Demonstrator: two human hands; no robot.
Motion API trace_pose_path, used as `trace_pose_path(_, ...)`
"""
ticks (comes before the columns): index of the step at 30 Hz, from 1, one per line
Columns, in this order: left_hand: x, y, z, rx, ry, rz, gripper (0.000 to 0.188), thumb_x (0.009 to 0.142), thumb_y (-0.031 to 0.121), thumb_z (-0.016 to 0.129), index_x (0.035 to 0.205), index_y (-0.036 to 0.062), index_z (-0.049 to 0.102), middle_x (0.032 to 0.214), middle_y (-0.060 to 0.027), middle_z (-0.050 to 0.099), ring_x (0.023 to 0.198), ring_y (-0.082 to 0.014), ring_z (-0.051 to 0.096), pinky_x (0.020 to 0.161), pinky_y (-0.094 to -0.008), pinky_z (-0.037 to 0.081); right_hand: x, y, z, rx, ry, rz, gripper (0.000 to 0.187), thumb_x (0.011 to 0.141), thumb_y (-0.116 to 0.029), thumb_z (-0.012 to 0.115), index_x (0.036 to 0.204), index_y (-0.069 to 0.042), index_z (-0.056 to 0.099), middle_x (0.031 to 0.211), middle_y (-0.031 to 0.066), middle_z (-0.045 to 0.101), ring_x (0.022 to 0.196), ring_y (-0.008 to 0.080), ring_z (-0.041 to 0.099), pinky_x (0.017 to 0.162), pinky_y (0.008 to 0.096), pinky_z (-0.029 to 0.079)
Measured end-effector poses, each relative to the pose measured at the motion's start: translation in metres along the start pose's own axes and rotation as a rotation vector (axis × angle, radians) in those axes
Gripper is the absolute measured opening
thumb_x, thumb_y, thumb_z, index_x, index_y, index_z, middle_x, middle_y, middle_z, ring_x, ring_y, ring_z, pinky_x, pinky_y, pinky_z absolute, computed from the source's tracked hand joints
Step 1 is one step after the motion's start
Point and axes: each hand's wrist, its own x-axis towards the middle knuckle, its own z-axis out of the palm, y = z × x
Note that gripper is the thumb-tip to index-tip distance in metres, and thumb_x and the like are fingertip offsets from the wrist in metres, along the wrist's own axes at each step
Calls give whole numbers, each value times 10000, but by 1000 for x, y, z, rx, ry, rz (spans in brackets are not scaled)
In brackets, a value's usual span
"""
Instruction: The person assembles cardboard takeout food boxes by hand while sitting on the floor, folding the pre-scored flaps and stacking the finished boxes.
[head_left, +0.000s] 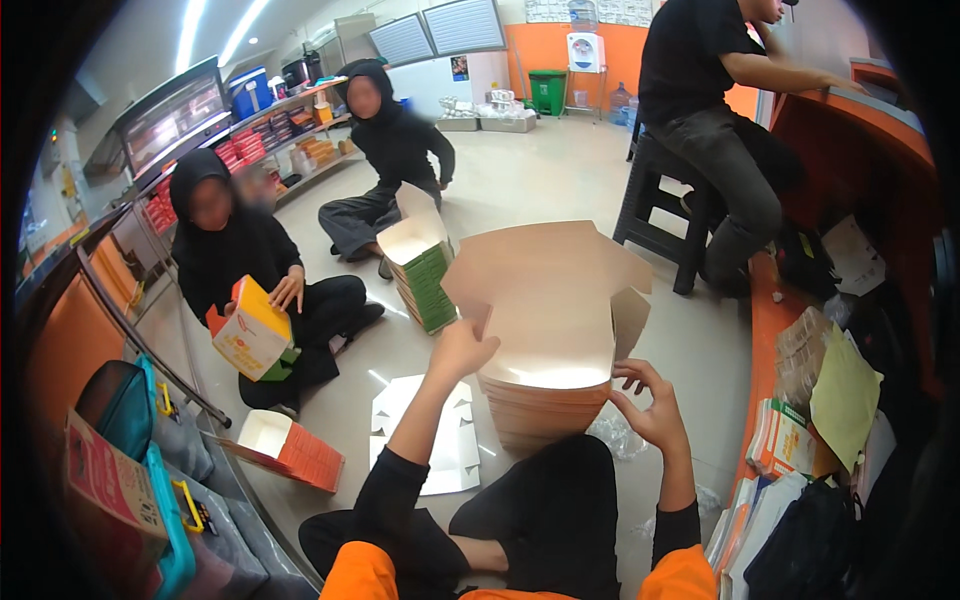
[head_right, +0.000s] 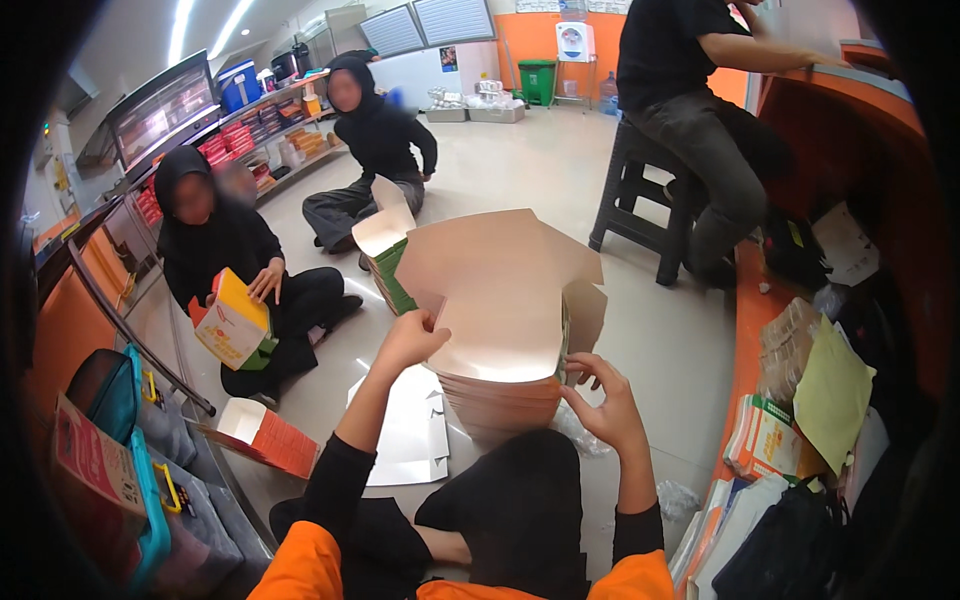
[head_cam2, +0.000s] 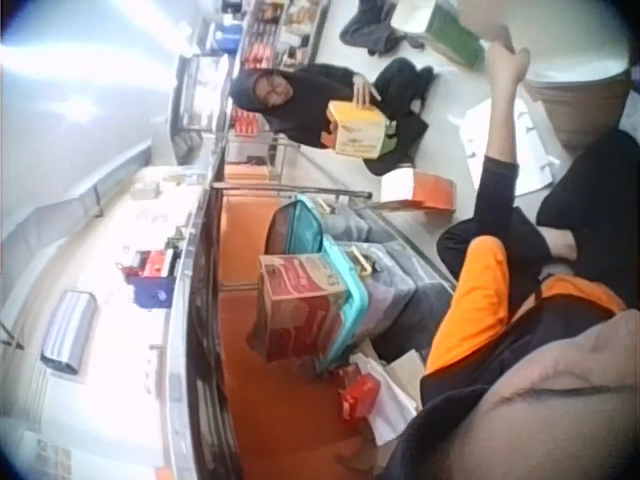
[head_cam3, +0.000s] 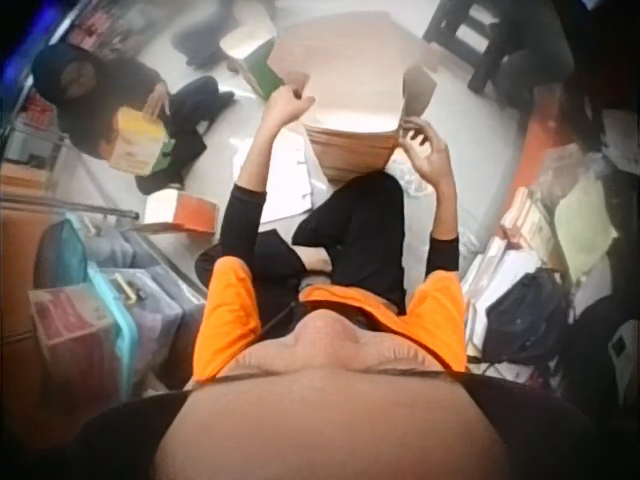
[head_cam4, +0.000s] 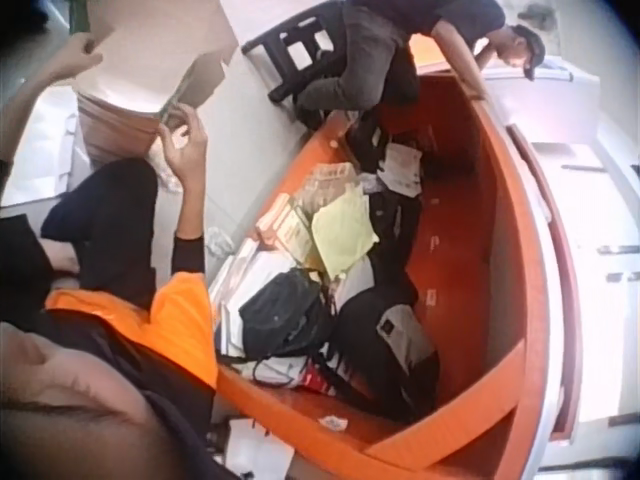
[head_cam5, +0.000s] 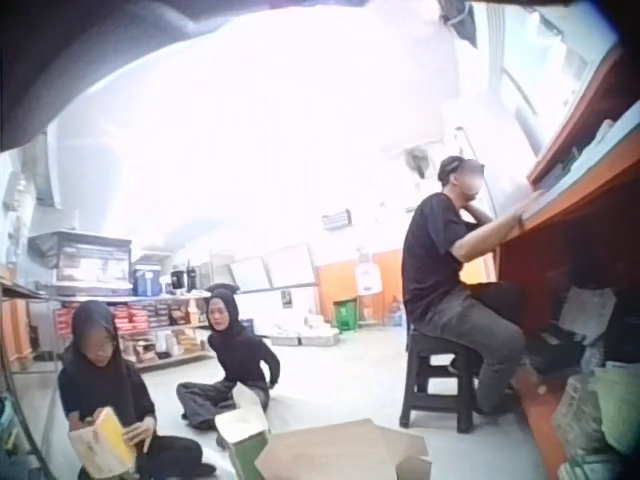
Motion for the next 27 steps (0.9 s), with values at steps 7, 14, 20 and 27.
trace_pose_path(7, 21, -1, -5, 158, -87, 21, 385, 622, 331, 662, 778, -19, 632, 814, -190, 657, 786, -315, 644, 704, -379, 496, 12, -1, -10, -165, -23, -149, 180, 718, -117, 742, 876, -61, 678, 853, 44, 685, 725, 199, 577, 672, 305, 469)
trace_pose_path(14, 20, 1, -7, 154, -111, 1, 365, 619, 324, 660, 756, -12, 617, 789, -170, 651, 753, -291, 637, 691, -357, 491, 10, 9, -4, -281, 41, -306, 173, 701, -108, 732, 863, -64, 688, 757, 59, 636, 676, 234, 556, 631, 317, 450)
trace_pose_path(20, 19, 4, -5, 159, -86, -20, 350, 632, 307, 652, 771, -12, 618, 804, -171, 657, 766, -291, 643, 707, -359, 499, 4, 7, 1, -319, 76, -289, 146, 721, -117, 712, 857, -69, 694, 713, 53, 582, 648, 231, 537, 605, 320, 435)
trace_pose_path(27, -22, 56, 26, 429, 529, 427, 425, 767, 373, 655, 925, -19, 616, 815, -203, 652, 809, -340, 648, 725, -395, 509, 3, 1, -1, -328, 49, -326, 133, 709, -66, 642, 838, -65, 677, 776, 49, 587, 689, 226, 536, 593, 331, 438)
